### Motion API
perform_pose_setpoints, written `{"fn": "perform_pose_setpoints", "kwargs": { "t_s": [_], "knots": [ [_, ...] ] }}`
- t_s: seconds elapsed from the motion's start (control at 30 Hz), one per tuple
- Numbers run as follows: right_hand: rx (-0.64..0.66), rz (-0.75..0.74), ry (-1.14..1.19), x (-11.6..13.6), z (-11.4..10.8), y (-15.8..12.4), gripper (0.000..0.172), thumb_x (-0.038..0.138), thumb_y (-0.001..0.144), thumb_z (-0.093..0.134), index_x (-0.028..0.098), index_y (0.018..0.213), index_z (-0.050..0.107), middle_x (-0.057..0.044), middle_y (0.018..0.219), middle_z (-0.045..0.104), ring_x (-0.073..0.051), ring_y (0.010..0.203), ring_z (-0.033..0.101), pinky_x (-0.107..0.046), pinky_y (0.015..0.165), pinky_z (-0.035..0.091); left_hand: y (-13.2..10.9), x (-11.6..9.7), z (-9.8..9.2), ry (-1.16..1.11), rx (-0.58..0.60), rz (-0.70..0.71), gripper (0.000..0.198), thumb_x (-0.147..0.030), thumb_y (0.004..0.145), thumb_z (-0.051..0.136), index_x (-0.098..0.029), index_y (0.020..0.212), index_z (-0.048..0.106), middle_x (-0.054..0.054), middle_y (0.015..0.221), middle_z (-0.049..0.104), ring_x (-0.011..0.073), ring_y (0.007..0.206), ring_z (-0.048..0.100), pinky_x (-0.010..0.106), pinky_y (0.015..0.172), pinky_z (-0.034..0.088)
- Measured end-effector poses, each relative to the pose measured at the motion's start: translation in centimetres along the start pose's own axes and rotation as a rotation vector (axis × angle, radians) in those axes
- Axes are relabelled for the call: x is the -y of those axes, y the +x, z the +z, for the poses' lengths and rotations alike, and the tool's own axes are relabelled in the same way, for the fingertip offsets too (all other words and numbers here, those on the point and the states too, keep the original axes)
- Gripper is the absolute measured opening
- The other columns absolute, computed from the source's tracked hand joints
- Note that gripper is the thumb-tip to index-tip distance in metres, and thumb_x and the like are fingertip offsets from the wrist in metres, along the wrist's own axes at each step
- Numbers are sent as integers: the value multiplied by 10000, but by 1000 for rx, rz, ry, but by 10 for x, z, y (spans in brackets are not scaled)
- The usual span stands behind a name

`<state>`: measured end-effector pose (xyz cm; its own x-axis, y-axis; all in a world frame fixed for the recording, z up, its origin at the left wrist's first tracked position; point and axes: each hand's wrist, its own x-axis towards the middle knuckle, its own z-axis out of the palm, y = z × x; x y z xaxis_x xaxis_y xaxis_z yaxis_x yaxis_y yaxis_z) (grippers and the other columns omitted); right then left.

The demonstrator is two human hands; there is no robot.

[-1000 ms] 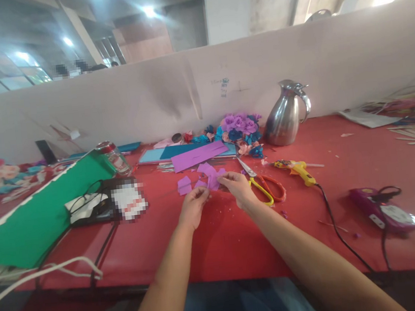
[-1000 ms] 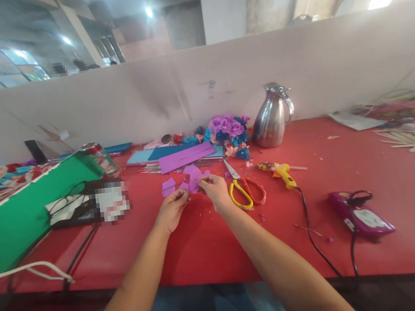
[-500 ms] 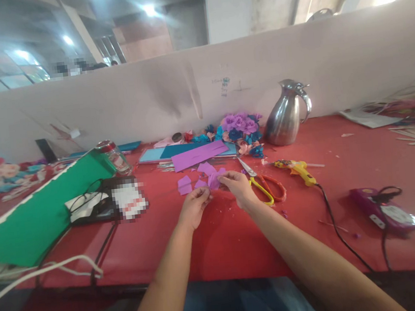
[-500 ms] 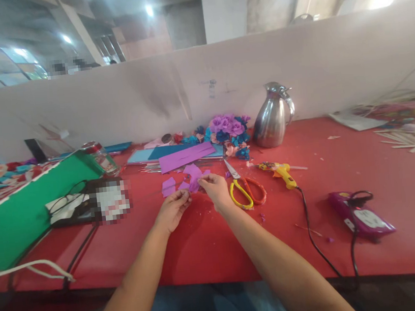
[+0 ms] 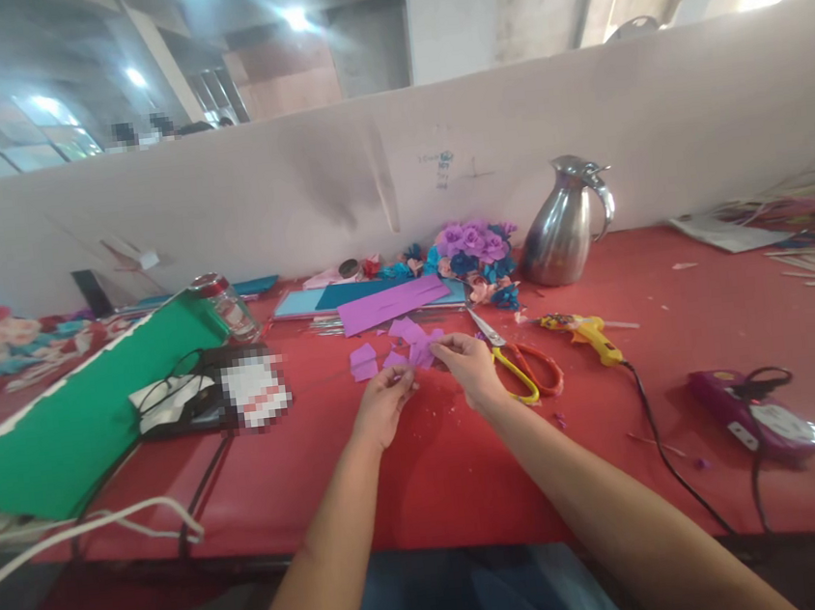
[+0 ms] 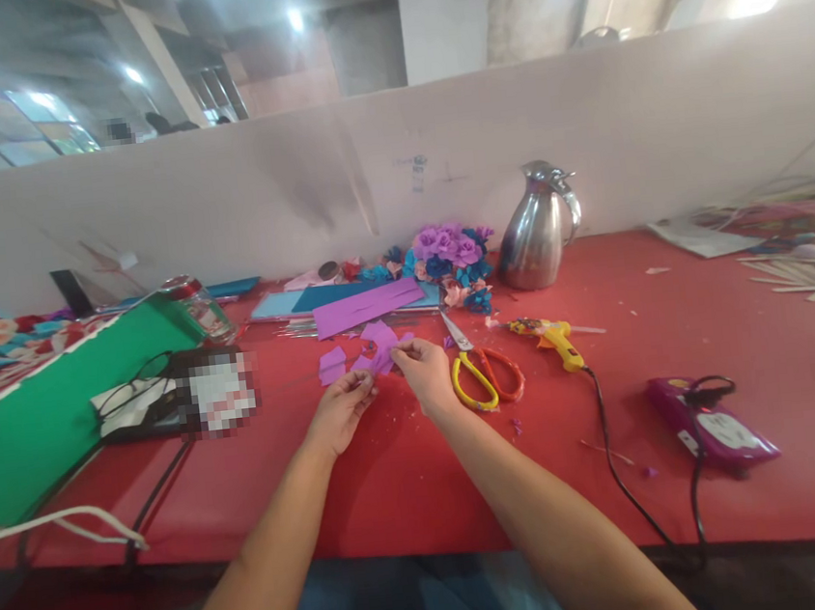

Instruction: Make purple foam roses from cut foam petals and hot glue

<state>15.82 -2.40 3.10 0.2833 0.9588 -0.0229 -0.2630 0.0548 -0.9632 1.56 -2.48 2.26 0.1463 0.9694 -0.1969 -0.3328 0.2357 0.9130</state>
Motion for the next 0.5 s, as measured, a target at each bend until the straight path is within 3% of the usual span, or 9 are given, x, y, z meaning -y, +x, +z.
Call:
{"fn": "perform_pose_setpoints", "kwargs": {
  "t_s": [0.5],
  "knots": [
    [33, -7, 3, -1, 2, -4, 177, 349, 599, 663, 189, 673, 645, 3, 604, 662, -140, 583, 599, -264, 609, 483, 5, 4, -3, -46, -40, 22, 322, -211, 465, 874, -135, 727, 703, -13, 717, 646, 62, 630, 558, 204, 697, 468]
  ]
}}
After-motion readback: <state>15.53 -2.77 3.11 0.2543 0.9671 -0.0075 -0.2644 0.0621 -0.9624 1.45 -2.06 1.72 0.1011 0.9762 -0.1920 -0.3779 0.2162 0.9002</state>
